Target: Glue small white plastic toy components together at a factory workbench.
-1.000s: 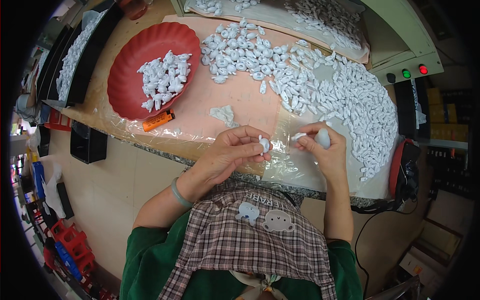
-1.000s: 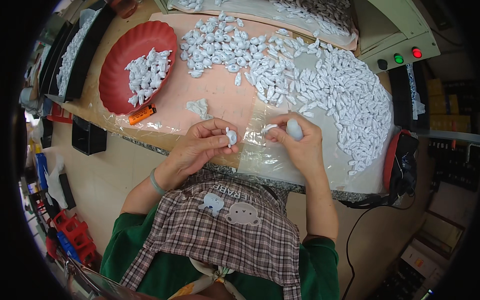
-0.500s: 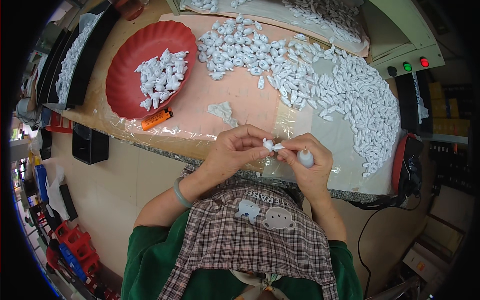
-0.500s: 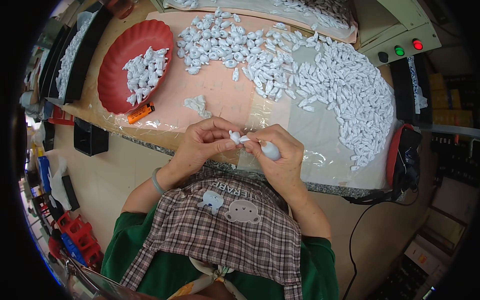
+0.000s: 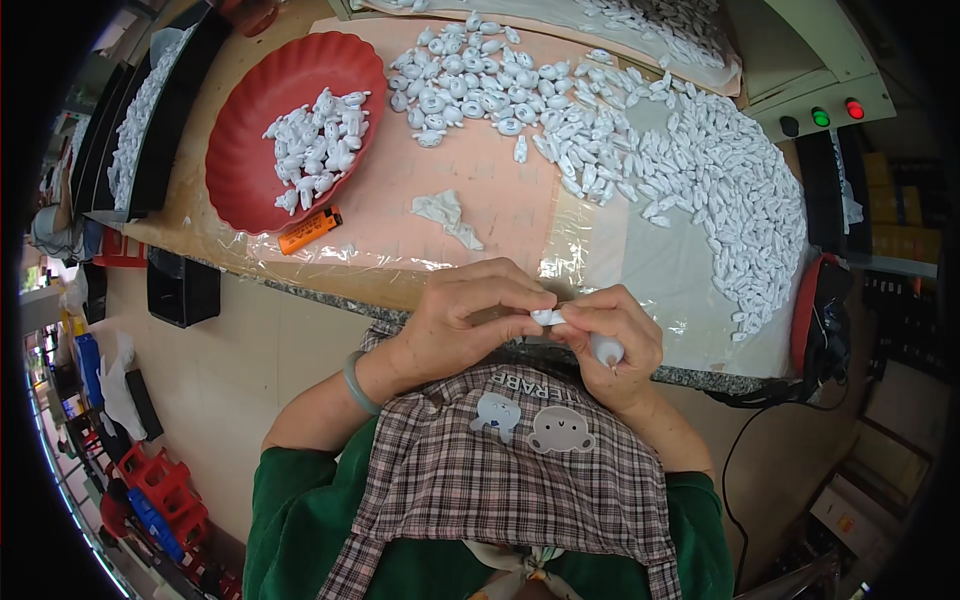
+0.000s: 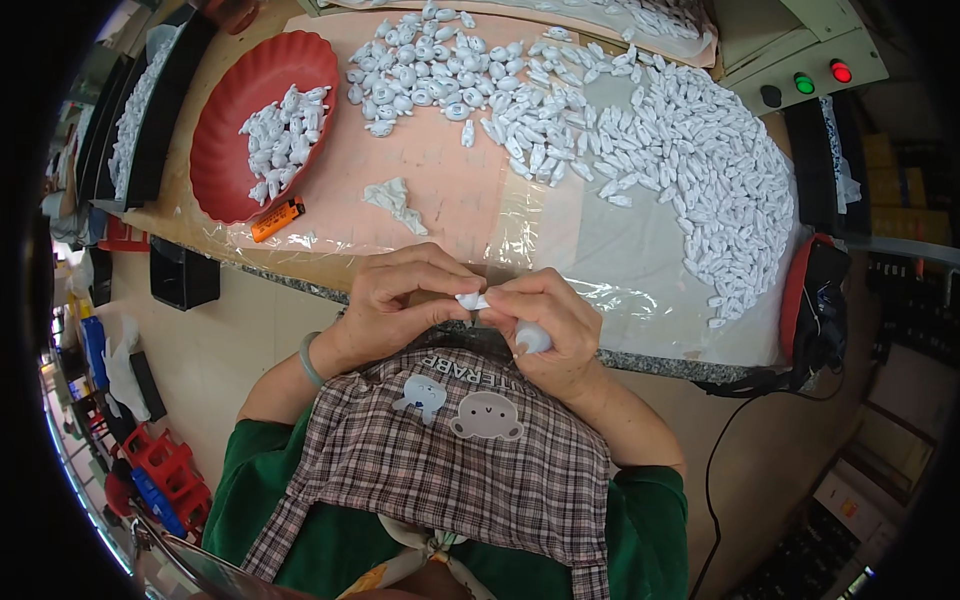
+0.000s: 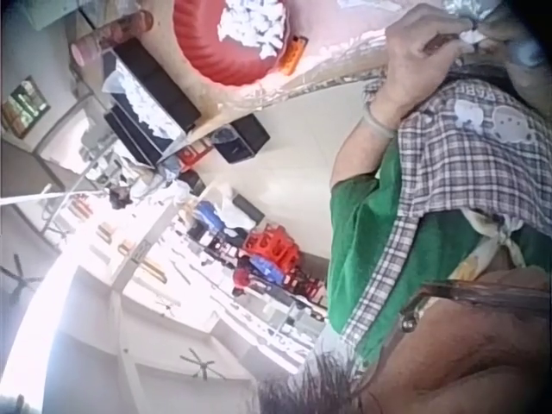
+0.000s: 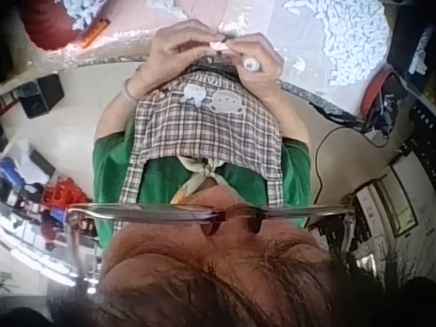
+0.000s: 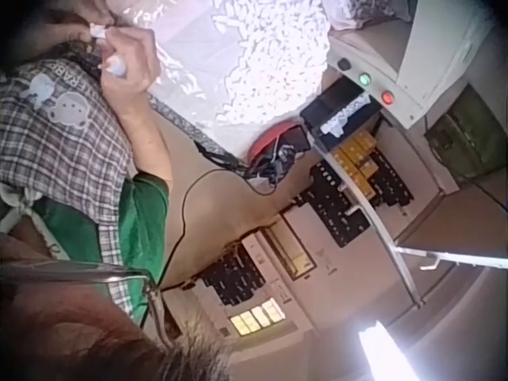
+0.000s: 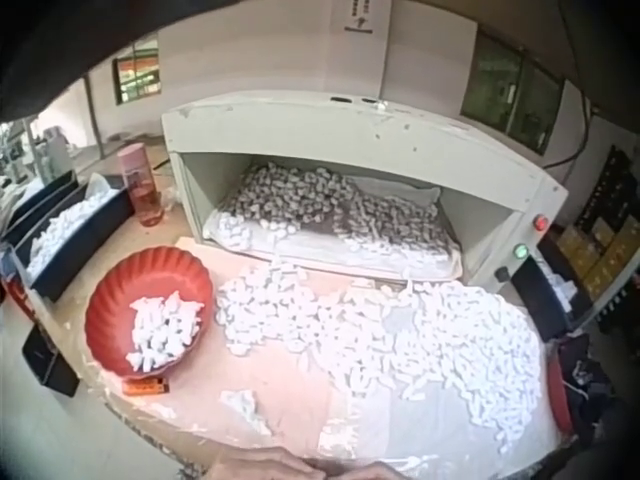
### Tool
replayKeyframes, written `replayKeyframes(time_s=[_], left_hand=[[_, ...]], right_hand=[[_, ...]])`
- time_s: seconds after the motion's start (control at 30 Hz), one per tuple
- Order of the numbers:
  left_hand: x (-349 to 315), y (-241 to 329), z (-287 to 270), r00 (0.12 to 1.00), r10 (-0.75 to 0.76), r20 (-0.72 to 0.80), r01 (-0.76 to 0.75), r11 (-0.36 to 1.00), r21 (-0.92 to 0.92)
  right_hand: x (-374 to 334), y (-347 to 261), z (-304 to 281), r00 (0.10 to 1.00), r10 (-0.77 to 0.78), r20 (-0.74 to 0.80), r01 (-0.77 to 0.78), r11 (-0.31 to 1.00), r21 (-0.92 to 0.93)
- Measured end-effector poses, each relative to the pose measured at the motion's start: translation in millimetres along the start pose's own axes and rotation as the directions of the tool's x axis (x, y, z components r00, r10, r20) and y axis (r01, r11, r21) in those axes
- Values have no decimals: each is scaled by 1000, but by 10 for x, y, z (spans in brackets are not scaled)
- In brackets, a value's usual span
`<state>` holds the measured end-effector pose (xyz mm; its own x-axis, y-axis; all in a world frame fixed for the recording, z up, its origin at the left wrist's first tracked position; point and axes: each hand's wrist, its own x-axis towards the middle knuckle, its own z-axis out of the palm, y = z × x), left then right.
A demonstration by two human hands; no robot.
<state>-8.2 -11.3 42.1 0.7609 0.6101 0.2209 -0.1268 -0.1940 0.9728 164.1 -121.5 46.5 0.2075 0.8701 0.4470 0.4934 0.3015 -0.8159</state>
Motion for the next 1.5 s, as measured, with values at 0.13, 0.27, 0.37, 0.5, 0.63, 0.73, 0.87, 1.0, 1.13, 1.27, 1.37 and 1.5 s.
replayKeyframes(time_s=[0.13,0.27,0.37,0.5,0.63,0.73,0.87,1.0,1.13,1.27,1.37,1.5], left_hand=[[-16,5,6,1000,11,21,-11,1000,27],[-25,0,9,999,24,34,-25,999,41],[-33,-2,22,999,21,32,-22,999,35],[-33,3,29,999,23,26,-24,999,36],[-37,-9,29,999,33,30,-35,998,46],[-42,-17,35,998,43,36,-45,997,58],[-40,-28,41,998,51,33,-53,996,66],[-47,-26,44,999,42,33,-45,997,65],[-33,-29,39,999,26,40,-29,997,66],[-40,-23,33,999,12,36,-14,998,54],[-34,-35,31,999,4,37,-6,999,48],[-35,-46,39,1000,-5,24,4,999,46]], right_hand=[[-40,7,0,1000,-30,-1,30,999,-21],[-81,14,12,998,-70,-2,70,997,-45],[-94,24,12,996,-90,-3,89,995,-53],[-100,19,20,995,-96,-20,95,994,-52],[-125,23,32,994,-102,-26,101,993,-62],[-142,30,37,995,-99,-27,97,993,-63],[-158,42,42,994,-102,-35,99,993,-71],[-157,33,43,994,-100,-36,97,993,-74],[-151,51,46,994,-101,-42,98,992,-74],[-143,49,65,993,-99,-61,95,993,-77],[-152,62,74,994,-96,-56,92,993,-77],[-153,75,81,993,-100,-56,95,992,-86]])
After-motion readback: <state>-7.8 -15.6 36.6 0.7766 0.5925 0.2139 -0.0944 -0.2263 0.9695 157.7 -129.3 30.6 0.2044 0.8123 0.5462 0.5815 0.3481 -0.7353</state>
